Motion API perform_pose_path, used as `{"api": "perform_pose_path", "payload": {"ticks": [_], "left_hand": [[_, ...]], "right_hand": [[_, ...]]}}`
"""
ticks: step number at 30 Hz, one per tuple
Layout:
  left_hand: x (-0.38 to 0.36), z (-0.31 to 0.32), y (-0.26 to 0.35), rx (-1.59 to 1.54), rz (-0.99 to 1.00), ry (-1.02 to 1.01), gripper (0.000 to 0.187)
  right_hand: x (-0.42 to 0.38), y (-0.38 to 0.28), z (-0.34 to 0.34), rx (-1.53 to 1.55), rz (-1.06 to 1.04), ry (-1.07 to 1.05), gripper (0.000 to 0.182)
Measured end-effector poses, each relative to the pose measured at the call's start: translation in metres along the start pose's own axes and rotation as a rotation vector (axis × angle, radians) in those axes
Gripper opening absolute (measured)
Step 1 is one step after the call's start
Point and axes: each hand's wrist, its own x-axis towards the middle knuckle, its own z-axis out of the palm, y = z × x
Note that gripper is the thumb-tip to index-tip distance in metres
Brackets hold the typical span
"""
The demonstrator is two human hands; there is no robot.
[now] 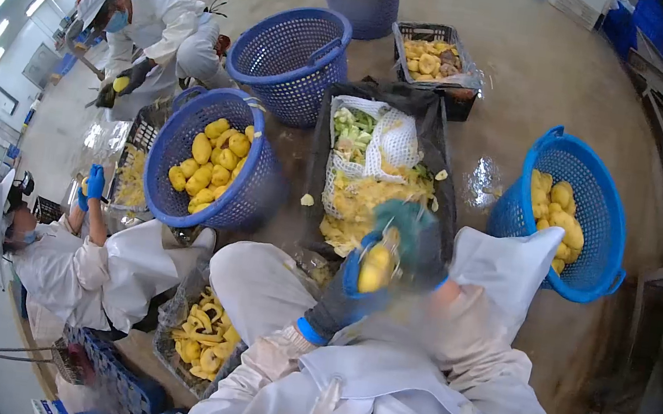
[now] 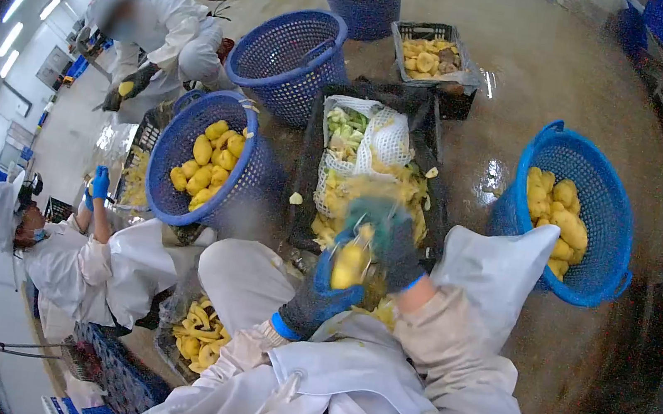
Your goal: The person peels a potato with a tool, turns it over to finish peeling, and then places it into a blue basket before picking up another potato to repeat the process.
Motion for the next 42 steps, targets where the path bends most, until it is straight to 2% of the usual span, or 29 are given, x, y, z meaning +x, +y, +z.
{"api": "perform_pose_path", "payload": {"ticks": [2, 3, 5, 7, 8, 10, 11, 12, 14, 15, 18, 20, 21, 22, 23, 26, 27, 29, 30, 32, 34, 35, 37, 39, 42], "left_hand": [[0.004, -0.005, -0.011, 0.219, 0.188, 0.054, 0.08], [0.006, -0.008, -0.007, 0.222, 0.206, 0.084, 0.081], [0.003, -0.004, 0.002, 0.208, 0.223, 0.135, 0.082], [0.008, -0.002, 0.004, 0.342, 0.29, 0.139, 0.084], [0.009, -0.002, 0.005, 0.414, 0.323, 0.137, 0.084], [0.001, -0.001, 0.006, 0.285, 0.261, 0.138, 0.086], [0.004, -0.005, 0.008, 0.229, 0.242, 0.137, 0.088], [0.007, -0.008, 0.01, 0.251, 0.261, 0.149, 0.088], [0.004, -0.002, 0.012, 0.272, 0.267, 0.173, 0.09], [0.007, -0.001, 0.009, 0.273, 0.281, 0.161, 0.092], [0.001, 0.0, 0.0, 0.236, 0.256, 0.17, 0.093], [0.01, -0.008, 0.005, 0.296, 0.322, 0.167, 0.093], [0.004, -0.005, 0.006, 0.314, 0.328, 0.166, 0.093], [0.002, -0.002, 0.007, 0.32, 0.302, 0.152, 0.093], [0.009, -0.002, 0.008, 0.332, 0.298, 0.138, 0.094], [0.011, -0.001, 0.003, 0.328, 0.21, 0.159, 0.093], [0.008, -0.003, -0.001, 0.313, 0.203, 0.159, 0.093], [0.007, -0.004, 0.002, 0.303, 0.167, 0.161, 0.092], [0.005, -0.001, 0.003, 0.345, 0.218, 0.171, 0.091], [0.014, 0.0, 0.006, 0.439, 0.36, 0.195, 0.089], [0.01, -0.008, -0.003, 0.551, 0.312, 0.09, 0.087], [0.004, -0.009, 0.002, 0.44, 0.273, 0.093, 0.085], [0.002, -0.009, 0.007, 0.267, 0.228, 0.144, 0.086], [0.001, -0.005, 0.005, 0.15, 0.151, 0.099, 0.087], [-0.002, -0.005, -0.003, 0.097, 0.145, 0.089, 0.091]], "right_hand": [[0.038, 0.025, -0.037, -0.122, -0.295, 0.217, 0.016], [0.044, 0.026, -0.047, 0.146, -0.244, 0.225, 0.014], [0.041, 0.04, -0.042, -0.292, -0.415, 0.112, 0.013], [0.009, 0.024, -0.021, -0.374, -0.493, -0.108, 0.018], [0.015, 0.032, -0.027, -0.261, -0.427, -0.062, 0.02], [0.035, 0.052, -0.043, -0.032, -0.29, 0.016, 0.025], [0.045, 0.051, -0.05, 0.251, -0.193, 0.042, 0.025], [0.046, 0.056, -0.052, 0.075, -0.301, -0.006, 0.023], [0.012, 0.021, -0.024, -0.299, -0.474, -0.099, 0.021], [0.008, 0.024, -0.016, -0.205, -0.286, -0.191, 0.02], [0.052, 0.079, -0.065, -0.015, -0.157, 0.019, 0.028], [0.062, 0.07, -0.059, 0.292, -0.218, -0.095, 0.032], [0.046, 0.077, -0.056, 0.028, -0.419, -0.119, 0.032], [0.024, 0.056, -0.037, -0.241, -0.623, -0.144, 0.031], [0.011, 0.036, -0.021, -0.344, -0.55, -0.155, 0.031], [0.041, 0.037, -0.033, 0.012, -0.104, -0.014, 0.021], [0.034, 0.03, -0.042, 0.0, -0.125, 0.086, 0.033], [0.02, 0.017, -0.022, -0.356, -0.48, -0.056, 0.03], [0.01, 0.018, -0.018, -0.537, -0.64, -0.128, 0.029], [0.022, 0.038, -0.024, -0.608, -0.762, -0.095, 0.03], [0.041, 0.062, -0.047, -0.126, -0.234, 0.043, 0.03], [0.05, 0.053, -0.059, -0.167, -0.202, 0.159, 0.029], [0.039, 0.039, -0.048, -0.127, -0.246, 0.126, 0.026], [0.011, 0.018, -0.022, -0.158, -0.308, 0.024, 0.023], [0.023, 0.05, -0.031, -0.117, -0.283, 0.01, 0.025]]}}
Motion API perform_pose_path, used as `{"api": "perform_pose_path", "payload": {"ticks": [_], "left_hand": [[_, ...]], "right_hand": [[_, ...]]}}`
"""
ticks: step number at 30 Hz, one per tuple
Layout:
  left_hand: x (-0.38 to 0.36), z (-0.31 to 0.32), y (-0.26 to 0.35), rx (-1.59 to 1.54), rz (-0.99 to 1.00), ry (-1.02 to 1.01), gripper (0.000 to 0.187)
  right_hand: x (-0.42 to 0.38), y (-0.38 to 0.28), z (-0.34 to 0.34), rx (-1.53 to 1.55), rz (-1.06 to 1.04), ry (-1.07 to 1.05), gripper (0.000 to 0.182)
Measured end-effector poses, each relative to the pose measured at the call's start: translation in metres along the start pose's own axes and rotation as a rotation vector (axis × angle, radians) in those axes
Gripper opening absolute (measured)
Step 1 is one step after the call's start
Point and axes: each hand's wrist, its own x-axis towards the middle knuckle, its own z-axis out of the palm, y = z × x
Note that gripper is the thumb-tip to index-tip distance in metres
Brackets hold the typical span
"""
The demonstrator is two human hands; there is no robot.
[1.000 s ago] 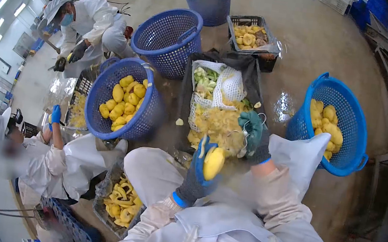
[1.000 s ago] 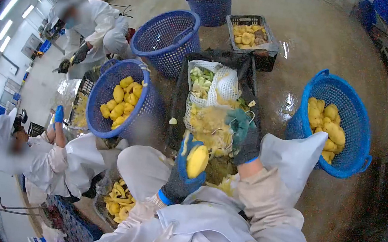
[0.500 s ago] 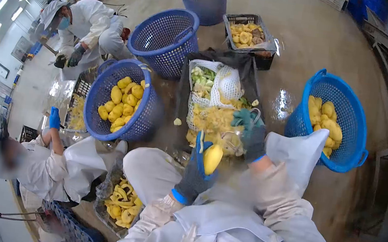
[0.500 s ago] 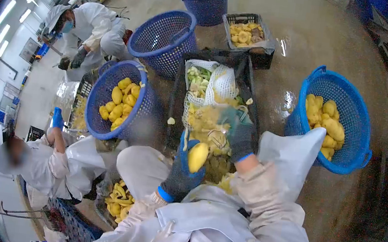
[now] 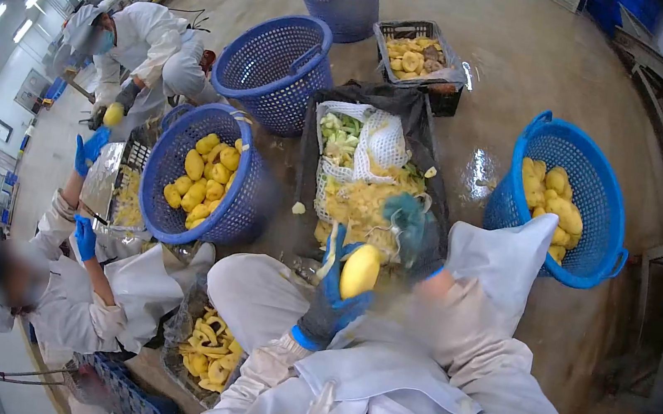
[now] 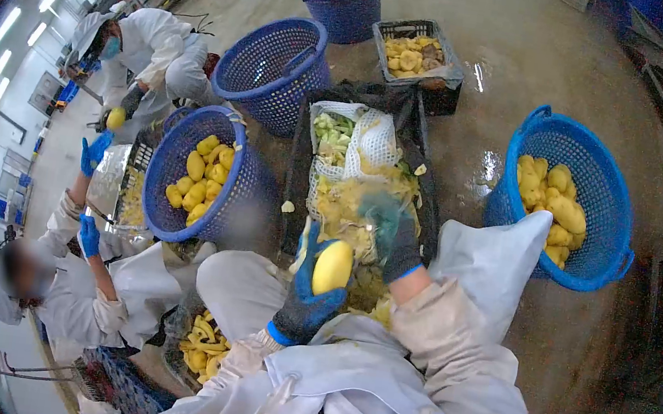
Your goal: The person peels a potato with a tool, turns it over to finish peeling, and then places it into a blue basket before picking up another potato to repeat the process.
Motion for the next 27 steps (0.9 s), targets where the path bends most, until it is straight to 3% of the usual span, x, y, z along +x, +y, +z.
{"api": "perform_pose_path", "payload": {"ticks": [3, 5, 8, 9, 12, 13, 16, 17, 18, 20, 21, 23, 25, 27], "left_hand": [[0.004, -0.004, 0.014, 0.005, 0.031, 0.049, 0.093], [0.002, -0.003, 0.009, -0.067, -0.022, 0.018, 0.094], [0.003, -0.001, 0.003, -0.09, -0.007, 0.024, 0.098], [0.004, -0.002, 0.015, -0.026, 0.047, 0.055, 0.098], [0.002, -0.003, 0.029, 0.106, 0.04, 0.035, 0.099], [0.004, -0.002, 0.024, 0.088, 0.006, 0.03, 0.099], [0.005, -0.004, 0.02, 0.068, 0.04, 0.015, 0.099], [0.005, -0.005, 0.027, 0.005, 0.045, 0.021, 0.099], [0.005, -0.005, 0.03, -0.066, 0.039, 0.033, 0.099], [0.003, -0.003, 0.013, -0.291, -0.059, 0.006, 0.101], [0.001, -0.001, -0.001, -0.325, -0.079, -0.013, 0.103], [-0.001, 0.003, 0.0, -0.536, -0.118, -0.022, 0.104], [-0.001, 0.005, 0.004, -0.743, -0.131, 0.0, 0.104], [0.001, 0.007, 0.017, -0.862, -0.212, 0.016, 0.104]], "right_hand": [[0.008, -0.009, 0.004, 0.067, 0.038, 0.084, 0.025], [-0.007, -0.037, 0.015, -0.005, -0.129, -0.072, 0.027], [0.008, 0.017, 0.001, 0.715, 0.321, 0.194, 0.032], [0.012, 0.043, -0.024, 0.56, 0.336, 0.072, 0.034], [-0.009, -0.038, 0.011, 0.417, 0.286, 0.027, 0.031], [-0.012, -0.035, 0.015, 0.048, -0.087, -0.145, 0.032], [0.004, 0.009, -0.01, 0.257, 0.091, 0.051, 0.031], [0.016, 0.012, -0.02, 0.3, 0.135, 0.012, 0.029], [0.016, 0.021, -0.02, 0.258, 0.044, 0.009, 0.027], [-0.015, -0.032, 0.015, 0.169, -0.08, 0.013, 0.024], [-0.012, -0.036, 0.021, 0.563, 0.307, -0.006, 0.023], [-0.003, 0.003, 0.001, 0.436, 0.101, 0.092, 0.027], [0.006, -0.003, -0.014, 0.819, 0.356, 0.177, 0.03], [-0.011, -0.052, 0.015, 0.33, 0.188, 0.091, 0.031]]}}
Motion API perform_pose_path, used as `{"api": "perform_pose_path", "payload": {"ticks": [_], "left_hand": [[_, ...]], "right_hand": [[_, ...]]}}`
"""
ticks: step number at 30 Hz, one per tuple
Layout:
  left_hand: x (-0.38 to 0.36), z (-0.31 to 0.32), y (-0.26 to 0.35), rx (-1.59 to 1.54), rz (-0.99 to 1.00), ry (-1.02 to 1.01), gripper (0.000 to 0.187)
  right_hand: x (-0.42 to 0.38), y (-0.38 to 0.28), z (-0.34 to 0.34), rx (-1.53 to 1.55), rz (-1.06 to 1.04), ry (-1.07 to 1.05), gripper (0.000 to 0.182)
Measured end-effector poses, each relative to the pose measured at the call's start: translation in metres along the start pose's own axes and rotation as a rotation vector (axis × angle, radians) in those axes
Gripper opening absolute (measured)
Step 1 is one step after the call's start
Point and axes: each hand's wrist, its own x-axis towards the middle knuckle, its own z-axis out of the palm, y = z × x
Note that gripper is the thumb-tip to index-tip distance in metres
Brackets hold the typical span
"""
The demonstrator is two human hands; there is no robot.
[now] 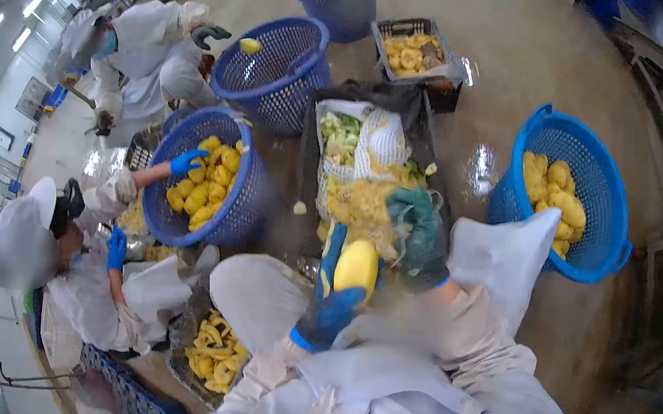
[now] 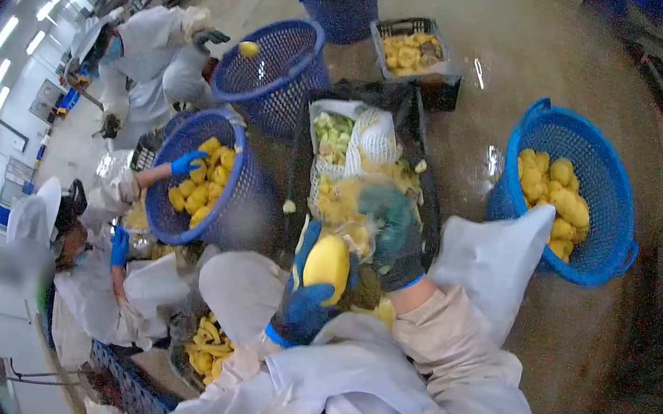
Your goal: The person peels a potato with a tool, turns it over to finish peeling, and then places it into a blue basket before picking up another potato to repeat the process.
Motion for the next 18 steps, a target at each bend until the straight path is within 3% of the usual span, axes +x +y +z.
{"api": "perform_pose_path", "payload": {"ticks": [1, 2, 4, 5, 6, 9, 11, 13, 14, 17, 18], "left_hand": [[0.001, 0.007, 0.005, -0.035, -0.045, 0.014, 0.104], [0.004, 0.015, 0.006, -0.134, -0.044, -0.012, 0.098], [0.0, 0.011, 0.0, -0.267, -0.105, 0.048, 0.093], [0.002, 0.007, 0.002, -0.33, -0.124, 0.078, 0.09], [0.001, 0.005, 0.001, -0.399, -0.127, 0.107, 0.069], [0.011, 0.0, -0.005, -0.718, -0.238, 0.156, 0.062], [0.008, -0.001, -0.018, -0.414, -0.089, 0.148, 0.054], [0.009, -0.006, -0.017, -0.519, -0.286, 0.22, 0.052], [0.008, -0.006, -0.01, -0.554, -0.298, 0.13, 0.05], [0.005, -0.005, -0.005, -0.673, -0.297, 0.1, 0.049], [0.004, -0.005, -0.011, -0.585, -0.225, 0.115, 0.05]], "right_hand": [[-0.008, -0.006, 0.012, -0.241, -0.095, -0.038, 0.031], [0.002, 0.017, 0.0, 0.034, 0.117, -0.064, 0.035], [0.027, 0.039, -0.043, 0.017, -0.07, 0.006, 0.038], [0.031, 0.035, -0.042, 0.097, -0.057, 0.055, 0.039], [0.035, 0.033, -0.043, 0.179, -0.047, 0.106, 0.041], [-0.015, -0.004, 0.003, -0.425, -0.369, -0.216, 0.038], [-0.005, 0.037, -0.005, -0.151, -0.262, -0.293, 0.035], [0.017, 0.049, -0.024, 0.037, -0.161, -0.239, 0.036], [0.04, 0.044, -0.047, -0.503, -0.328, -0.014, 0.035], [0.044, 0.016, -0.048, 0.152, -0.033, 0.065, 0.029], [0.013, -0.006, -0.013, -0.123, -0.178, 0.1, 0.028]]}}
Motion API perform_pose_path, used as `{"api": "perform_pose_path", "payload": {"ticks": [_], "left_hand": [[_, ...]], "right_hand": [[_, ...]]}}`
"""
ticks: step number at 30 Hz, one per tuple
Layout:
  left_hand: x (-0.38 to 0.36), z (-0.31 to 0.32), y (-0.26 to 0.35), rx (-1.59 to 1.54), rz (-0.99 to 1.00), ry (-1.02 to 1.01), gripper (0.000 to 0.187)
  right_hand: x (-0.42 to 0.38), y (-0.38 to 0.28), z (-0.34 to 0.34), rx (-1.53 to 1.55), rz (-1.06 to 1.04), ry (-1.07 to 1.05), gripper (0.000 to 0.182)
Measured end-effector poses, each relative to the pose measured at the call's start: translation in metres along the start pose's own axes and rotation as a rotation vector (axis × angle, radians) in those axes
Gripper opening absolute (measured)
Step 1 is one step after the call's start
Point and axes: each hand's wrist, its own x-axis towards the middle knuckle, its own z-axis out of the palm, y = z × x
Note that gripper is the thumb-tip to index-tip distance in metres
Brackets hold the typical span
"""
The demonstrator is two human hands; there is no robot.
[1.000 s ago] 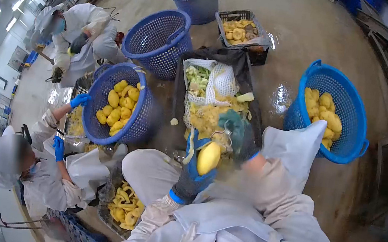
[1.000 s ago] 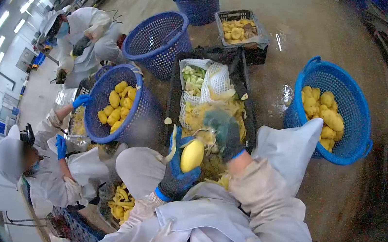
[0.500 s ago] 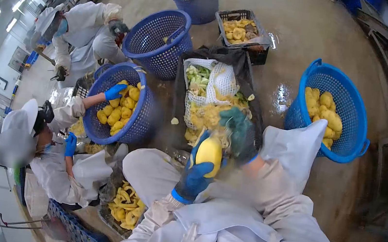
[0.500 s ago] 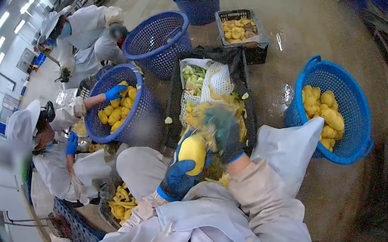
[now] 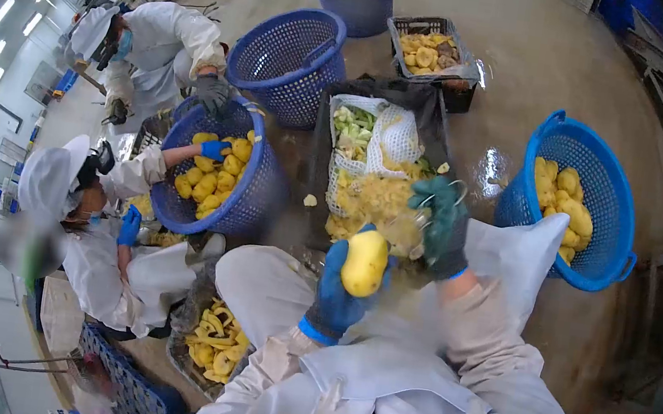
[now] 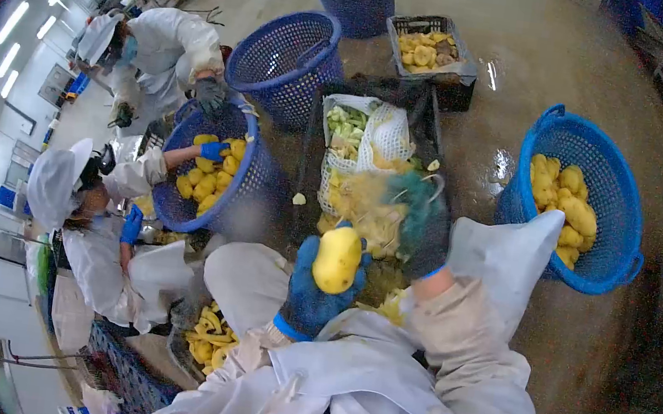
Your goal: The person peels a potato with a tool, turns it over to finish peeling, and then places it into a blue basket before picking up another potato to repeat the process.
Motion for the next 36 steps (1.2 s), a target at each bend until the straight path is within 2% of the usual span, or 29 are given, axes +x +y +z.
{"api": "perform_pose_path", "payload": {"ticks": [1, 3, 4, 5, 6, 7, 8, 9, 10, 12, 15, 16, 19, 20, 23, 24, 27, 29, 31, 35, 36], "left_hand": [[0.007, -0.005, -0.005, 0.087, 0.077, -0.007, 0.05], [0.013, -0.002, -0.006, 0.055, 0.071, 0.046, 0.05], [0.01, 0.004, -0.003, -0.069, -0.01, 0.114, 0.048], [0.008, 0.009, 0.0, -0.194, -0.086, 0.182, 0.047], [0.009, 0.01, 0.005, -0.202, -0.112, 0.132, 0.04], [0.011, 0.011, 0.008, -0.165, -0.049, 0.134, 0.039], [0.012, 0.014, 0.006, -0.133, 0.007, 0.141, 0.037], [0.009, 0.015, 0.002, -0.11, 0.055, 0.156, 0.035], [0.014, 0.013, 0.002, -0.2, 0.012, 0.164, 0.036], [0.019, 0.013, -0.002, -0.127, 0.056, 0.133, 0.036], [0.019, 0.004, -0.003, -0.141, 0.159, 0.191, 0.034], [0.02, 0.005, -0.001, -0.102, 0.202, 0.191, 0.033], [0.014, 0.003, -0.01, -0.097, 0.227, 0.213, 0.033], [0.017, 0.004, -0.011, -0.103, 0.223, 0.205, 0.034], [0.022, 0.006, -0.004, -0.113, 0.239, 0.187, 0.035], [0.023, 0.005, 0.002, -0.094, 0.26, 0.186, 0.035], [0.02, 0.001, 0.001, -0.064, 0.284, 0.196, 0.036], [0.02, 0.014, 0.005, -0.159, 0.246, 0.19, 0.04], [0.015, 0.026, 0.01, -0.22, 0.168, 0.133, 0.043], [0.021, 0.01, -0.002, -0.147, 0.124, 0.135, 0.042], [0.024, 0.004, -0.005, -0.181, 0.125, 0.176, 0.042]], "right_hand": [[-0.014, 0.004, 0.009, -0.011, 0.048, -0.127, 0.029], [-0.028, 0.014, 0.017, -0.021, 0.136, -0.371, 0.03], [-0.017, 0.034, 0.006, -0.004, 0.025, -0.344, 0.032], [-0.005, 0.037, -0.006, 0.008, 0.019, -0.208, 0.032], [0.011, 0.037, -0.018, 0.022, 0.012, -0.085, 0.032], [0.021, 0.034, -0.02, 0.04, 0.002, 0.037, 0.033], [0.021, 0.032, -0.023, 0.132, 0.124, 0.063, 0.033], [0.006, 0.038, -0.019, -0.013, 0.031, -0.03, 0.027], [-0.016, 0.042, -0.008, -0.16, -0.073, -0.123, 0.023], [-0.021, 0.045, -0.008, -0.303, -0.194, -0.168, 0.022], [0.013, 0.062, -0.04, -0.285, -0.237, -0.033, 0.036], [0.022, 0.071, -0.051, 0.456, 0.2, 0.059, 0.029], [-0.031, 0.024, 0.009, -0.108, -0.091, -0.157, 0.02], [-0.035, 0.02, 0.019, -0.042, -0.023, -0.315, 0.018], [0.011, 0.074, -0.032, -0.239, -0.232, -0.007, 0.022], [0.025, 0.082, -0.05, 0.32, 0.03, 0.013, 0.022], [0.007, 0.031, -0.019, 0.102, 0.027, 0.111, 0.022], [0.014, 0.038, -0.024, -0.044, -0.199, -0.002, 0.025], [0.018, 0.034, -0.025, -0.019, -0.107, -0.032, 0.028], [0.0, 0.018, -0.01, 0.005, -0.016, 0.005, 0.027], [-0.01, 0.016, -0.003, 0.011, -0.021, -0.088, 0.027]]}}
